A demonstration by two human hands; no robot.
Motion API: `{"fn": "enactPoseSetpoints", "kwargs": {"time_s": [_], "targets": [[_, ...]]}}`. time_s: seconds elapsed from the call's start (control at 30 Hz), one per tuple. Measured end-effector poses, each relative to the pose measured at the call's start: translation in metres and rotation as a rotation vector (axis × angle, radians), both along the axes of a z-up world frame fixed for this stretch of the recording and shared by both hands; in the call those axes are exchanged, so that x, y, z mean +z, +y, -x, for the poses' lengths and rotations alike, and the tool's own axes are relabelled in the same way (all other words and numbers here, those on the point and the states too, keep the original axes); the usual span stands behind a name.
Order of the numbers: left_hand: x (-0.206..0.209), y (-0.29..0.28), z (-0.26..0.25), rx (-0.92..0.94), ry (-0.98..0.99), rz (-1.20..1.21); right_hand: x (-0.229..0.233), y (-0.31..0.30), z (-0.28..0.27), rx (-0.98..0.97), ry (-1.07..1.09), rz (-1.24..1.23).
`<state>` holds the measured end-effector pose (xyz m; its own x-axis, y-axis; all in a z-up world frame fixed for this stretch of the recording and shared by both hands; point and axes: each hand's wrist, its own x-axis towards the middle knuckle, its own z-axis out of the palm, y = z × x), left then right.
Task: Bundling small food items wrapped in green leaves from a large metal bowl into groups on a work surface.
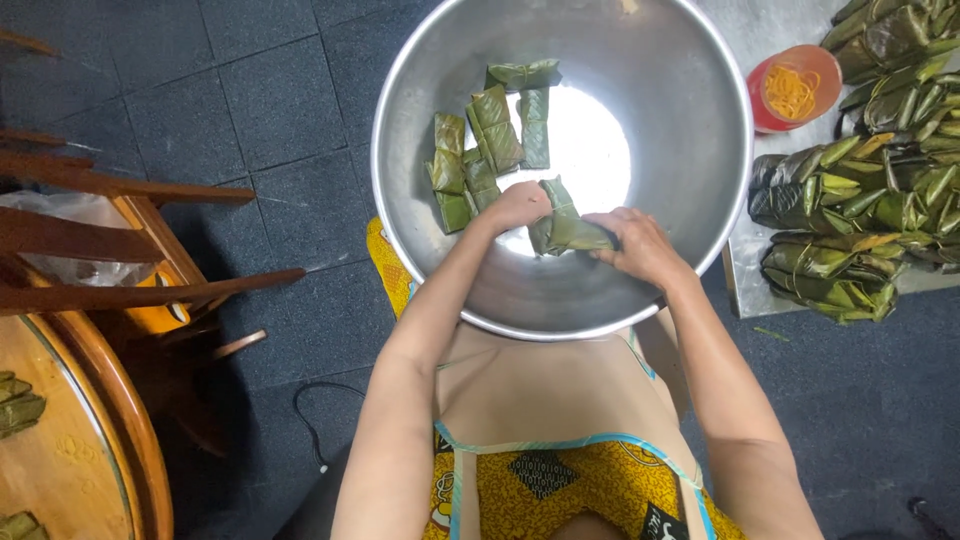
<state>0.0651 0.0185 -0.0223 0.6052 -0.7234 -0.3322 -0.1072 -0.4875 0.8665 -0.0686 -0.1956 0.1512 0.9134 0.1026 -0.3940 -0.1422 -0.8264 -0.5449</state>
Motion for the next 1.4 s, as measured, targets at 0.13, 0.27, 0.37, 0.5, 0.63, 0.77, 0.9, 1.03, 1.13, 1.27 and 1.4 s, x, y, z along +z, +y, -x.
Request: {"fn": "enactPoseSetpoints", "kwargs": {"time_s": [0.13, 0.27, 0.37, 0.5, 0.63, 0.77, 0.9, 1.03, 1.13, 1.27, 1.4], "targets": [[0.027, 0.000, -0.001, 0.062, 0.145, -0.008, -0.008, 0.004, 0.003, -0.075, 0.003, -0.067], [0.042, -0.001, 0.000, 0.175, 0.298, -0.064, -0.060, -0.007, 0.010, -0.358, 0.117, -0.326], [0.028, -0.002, 0.003, 0.315, 0.411, -0.032, -0.128, -0.020, 0.012, -0.624, 0.227, -0.540], [0.050, 0.000, 0.000, 0.370, 0.617, -0.005, -0.099, -0.003, -0.003, -0.749, 0.345, -0.691], [0.047, 0.001, 0.000, 0.343, 0.643, 0.025, -0.119, -0.015, -0.024, -0.703, 0.340, -0.707], [0.070, 0.002, 0.002, 0.288, 0.586, 0.015, -0.110, -0.030, -0.038, -0.650, 0.270, -0.667], [0.022, 0.007, -0.007, 0.242, 0.709, 0.060, -0.134, -0.025, -0.036, -0.686, 0.189, -0.747], [0.030, 0.007, -0.006, 0.165, 0.658, 0.012, -0.170, -0.021, -0.032, -0.728, 0.068, -0.708], [0.038, 0.005, -0.003, 0.087, 0.567, -0.015, -0.144, -0.008, -0.037, -0.587, -0.110, -0.272], [0.049, 0.020, -0.001, 0.192, 0.658, 0.055, -0.149, -0.017, -0.042, -0.668, -0.153, -0.364], [0.050, 0.023, -0.002, 0.190, 0.710, 0.122, -0.145, -0.017, -0.039, -0.763, -0.087, -0.487]]}}
